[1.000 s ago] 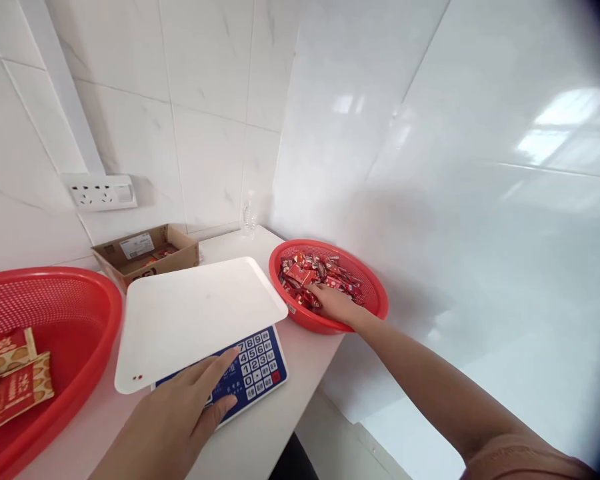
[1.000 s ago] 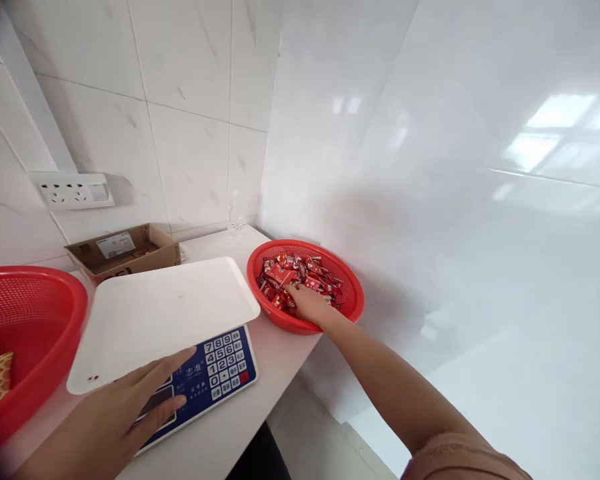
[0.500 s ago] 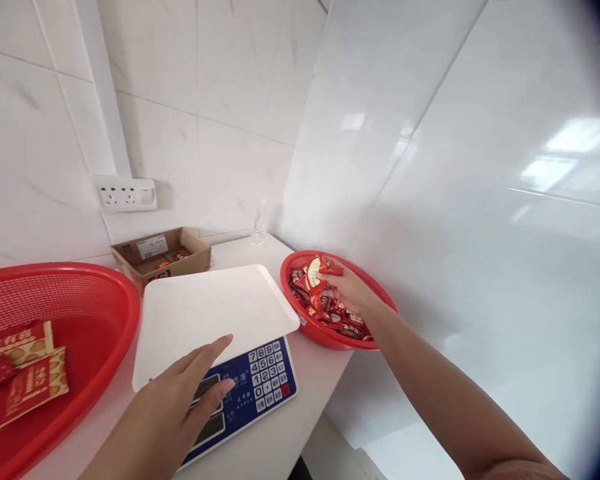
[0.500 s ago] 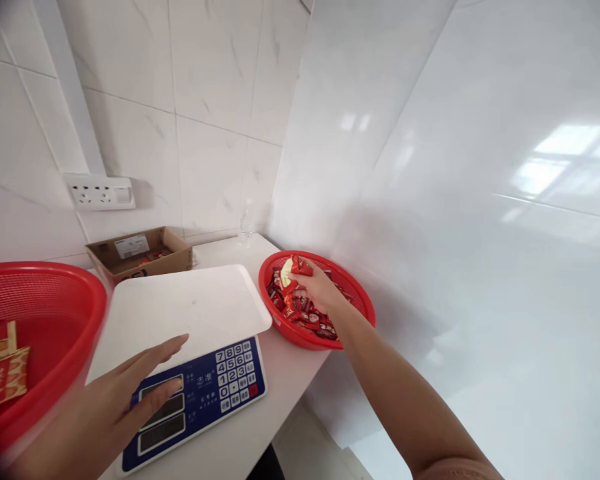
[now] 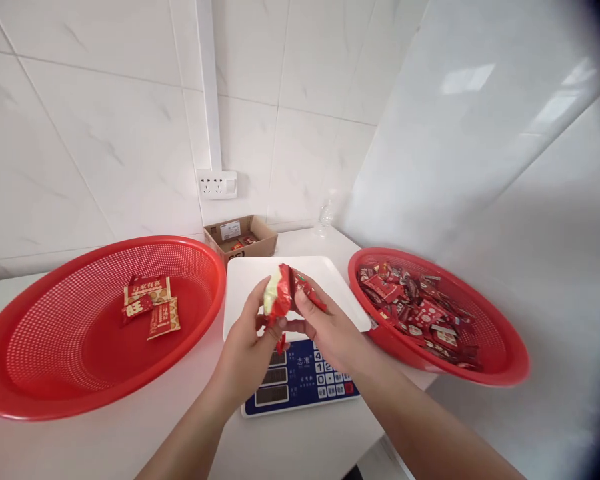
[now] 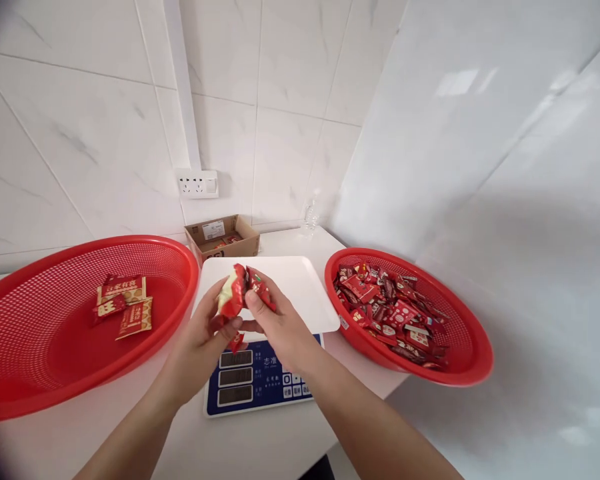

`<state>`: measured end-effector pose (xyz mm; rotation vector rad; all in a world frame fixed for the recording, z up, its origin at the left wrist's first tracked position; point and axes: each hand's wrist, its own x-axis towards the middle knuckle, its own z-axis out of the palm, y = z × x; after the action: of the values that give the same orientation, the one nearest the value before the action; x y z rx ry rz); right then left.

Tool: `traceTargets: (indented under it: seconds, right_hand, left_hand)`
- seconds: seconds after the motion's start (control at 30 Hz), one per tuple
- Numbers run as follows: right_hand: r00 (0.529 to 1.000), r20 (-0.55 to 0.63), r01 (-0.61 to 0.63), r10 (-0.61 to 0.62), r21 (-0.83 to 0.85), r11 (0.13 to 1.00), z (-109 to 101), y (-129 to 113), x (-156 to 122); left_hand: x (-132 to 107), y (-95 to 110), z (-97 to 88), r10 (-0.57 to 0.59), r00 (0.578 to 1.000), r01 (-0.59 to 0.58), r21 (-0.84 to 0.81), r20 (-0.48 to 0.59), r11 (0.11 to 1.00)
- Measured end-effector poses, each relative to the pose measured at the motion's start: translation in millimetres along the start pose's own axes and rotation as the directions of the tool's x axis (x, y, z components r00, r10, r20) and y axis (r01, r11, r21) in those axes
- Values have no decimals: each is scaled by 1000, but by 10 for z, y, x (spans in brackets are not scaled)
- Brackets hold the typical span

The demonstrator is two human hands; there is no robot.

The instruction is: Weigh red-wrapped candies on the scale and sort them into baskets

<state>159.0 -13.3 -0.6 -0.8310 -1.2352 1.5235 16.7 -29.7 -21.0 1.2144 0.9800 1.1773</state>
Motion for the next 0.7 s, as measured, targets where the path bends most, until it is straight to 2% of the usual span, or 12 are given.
traceTargets:
  seconds: [0.07, 0.13, 0.2, 0.3, 0.37, 0.4, 0.47, 0.53, 0.63, 0.7]
  right_hand:
    - [999, -29, -28, 28, -8, 1000, -52, -37, 18]
    - [994, -109, -25, 14, -103, 994, -148, -61, 44]
    - [986, -160, -5, -43, -288, 958, -266, -61, 81]
    - [974, -177, 7, -144, -607, 794, -415, -28, 138]
    - [964, -198, -10, -176, -693, 721, -453, -14, 152]
    - [963, -210, -18, -169, -674, 738, -448, -16, 147]
    - [973, -198, -10, -117, -546, 838, -401, -43, 119]
    - [993, -114, -8, -42, -410, 912, -325, -92, 76]
    - [1000, 3, 18, -19, -405, 914, -221, -167, 6]
    - [999, -8, 44, -53, -433, 900, -177, -201, -42]
  left_hand:
    - [12, 51, -47, -81, 997, 78, -222, -3, 972]
    - [21, 95, -82, -138, 990, 129, -336, -1, 933]
    - [25, 127, -101, -157, 988, 151, -353, 12, 924]
    - [25, 152, -104, -175, 984, 174, -361, 32, 916]
    - [21, 153, -98, -187, 981, 190, -346, 43, 919]
    - [17, 150, -95, -192, 980, 197, -333, 49, 922]
    - [6, 141, -87, -198, 978, 209, -299, 65, 931]
    - [-7, 133, -77, -197, 977, 213, -268, 84, 940]
    - [-28, 127, -59, -184, 975, 206, -199, 125, 958]
    - [-45, 125, -51, -172, 978, 189, -147, 121, 971]
